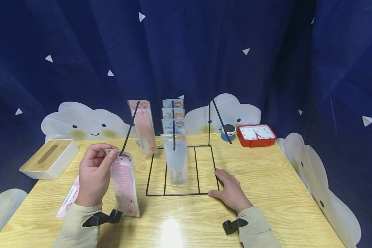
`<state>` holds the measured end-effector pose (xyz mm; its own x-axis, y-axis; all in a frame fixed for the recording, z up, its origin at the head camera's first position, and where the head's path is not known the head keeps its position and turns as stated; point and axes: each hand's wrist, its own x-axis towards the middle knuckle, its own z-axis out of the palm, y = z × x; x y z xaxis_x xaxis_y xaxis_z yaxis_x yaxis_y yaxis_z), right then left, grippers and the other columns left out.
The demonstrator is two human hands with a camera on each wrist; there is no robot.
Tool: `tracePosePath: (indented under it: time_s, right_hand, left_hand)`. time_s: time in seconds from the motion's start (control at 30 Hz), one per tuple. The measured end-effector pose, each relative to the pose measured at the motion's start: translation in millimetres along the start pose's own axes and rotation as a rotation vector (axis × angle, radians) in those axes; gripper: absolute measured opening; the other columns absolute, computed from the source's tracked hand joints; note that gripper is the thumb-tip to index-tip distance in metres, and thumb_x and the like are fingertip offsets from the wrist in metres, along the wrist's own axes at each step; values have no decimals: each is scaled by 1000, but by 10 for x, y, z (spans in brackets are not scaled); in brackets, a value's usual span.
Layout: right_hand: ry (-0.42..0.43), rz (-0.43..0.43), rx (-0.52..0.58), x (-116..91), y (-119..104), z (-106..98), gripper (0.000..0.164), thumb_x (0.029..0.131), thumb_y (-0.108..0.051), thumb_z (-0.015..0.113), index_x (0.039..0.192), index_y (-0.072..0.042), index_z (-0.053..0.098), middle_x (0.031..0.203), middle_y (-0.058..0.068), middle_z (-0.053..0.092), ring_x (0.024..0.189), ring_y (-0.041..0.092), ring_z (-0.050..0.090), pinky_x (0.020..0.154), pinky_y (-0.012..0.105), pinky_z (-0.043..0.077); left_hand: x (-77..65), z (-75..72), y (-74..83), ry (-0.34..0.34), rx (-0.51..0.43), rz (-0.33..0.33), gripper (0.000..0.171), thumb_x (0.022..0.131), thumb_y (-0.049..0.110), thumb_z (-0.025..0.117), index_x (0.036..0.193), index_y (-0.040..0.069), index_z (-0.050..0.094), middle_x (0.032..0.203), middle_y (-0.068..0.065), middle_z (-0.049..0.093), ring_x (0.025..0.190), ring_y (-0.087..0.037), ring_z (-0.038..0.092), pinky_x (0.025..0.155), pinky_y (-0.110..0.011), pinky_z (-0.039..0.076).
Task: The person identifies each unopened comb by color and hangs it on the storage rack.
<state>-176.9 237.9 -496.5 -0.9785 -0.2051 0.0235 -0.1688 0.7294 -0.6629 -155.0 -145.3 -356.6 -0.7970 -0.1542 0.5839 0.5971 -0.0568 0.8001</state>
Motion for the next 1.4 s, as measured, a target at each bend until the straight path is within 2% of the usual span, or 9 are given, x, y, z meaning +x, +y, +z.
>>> tracePosePath:
  time_s: [0.13, 0.3, 0.53, 0.67, 0.9, 1.17, 1.4]
  right_hand:
    - [4, 2, -3, 2, 3, 0, 90, 81, -44, 82, 150, -2, 43, 158, 19, 37, 144, 46, 30, 110, 66, 27]
    - [8, 1, -2, 0, 11, 1, 90, 81, -43, 83, 150, -2, 43, 157, 19, 37, 144, 46, 30, 110, 65, 27]
    - [1, 1, 3, 0, 11, 2, 90, 81, -44, 82, 151, -2, 43, 158, 19, 36, 144, 46, 29, 110, 66, 27]
    - [2, 2, 2, -1, 12, 1, 90, 81, -44, 82, 150, -2, 43, 158, 19, 37, 144, 46, 29, 110, 65, 27]
    - [0, 0, 3, 2, 14, 3, 90, 81, -44, 82, 151, -2, 43, 158, 19, 37, 144, 45, 29, 110, 65, 26]
    - [-2, -1, 7, 0, 10, -4, 89, 81, -42, 82, 151, -2, 43, 158, 19, 36, 144, 46, 29, 110, 65, 27]
    - [-3, 5, 11, 0, 2, -12, 90, 81, -43, 82, 151, -2, 43, 158, 19, 36, 144, 46, 29, 110, 65, 27]
  left_hand:
    - [-41, 33, 87, -34, -60, 50, 15, 93, -14, 58, 105, -7, 60, 97, -3, 69, 81, -11, 64, 67, -19, 49]
    - [-64, 83, 153, -74, -97, 99, 22, 90, -19, 56, 105, -4, 62, 97, -4, 69, 81, -11, 65, 66, -19, 49]
    - [-35, 112, 175, -70, -63, 116, 22, 90, -19, 57, 104, -4, 61, 96, -2, 70, 80, -9, 64, 65, -18, 48]
    - [-29, 139, 181, -65, -82, 128, 19, 90, -18, 58, 105, -7, 61, 97, -3, 69, 80, -9, 64, 66, -18, 48]
    - [-40, 180, 199, -22, -18, 92, 15, 90, -15, 62, 105, -11, 60, 95, -3, 67, 67, -8, 53, 58, -18, 42]
    - [35, 196, 97, 20, 22, -16, 14, 93, -4, 65, 107, -6, 61, 91, -2, 64, 67, -9, 50, 60, -19, 41]
    - [163, 217, 6, 41, 61, -52, 14, 94, -1, 66, 108, -3, 62, 85, -1, 61, 67, -10, 48, 59, -20, 41]
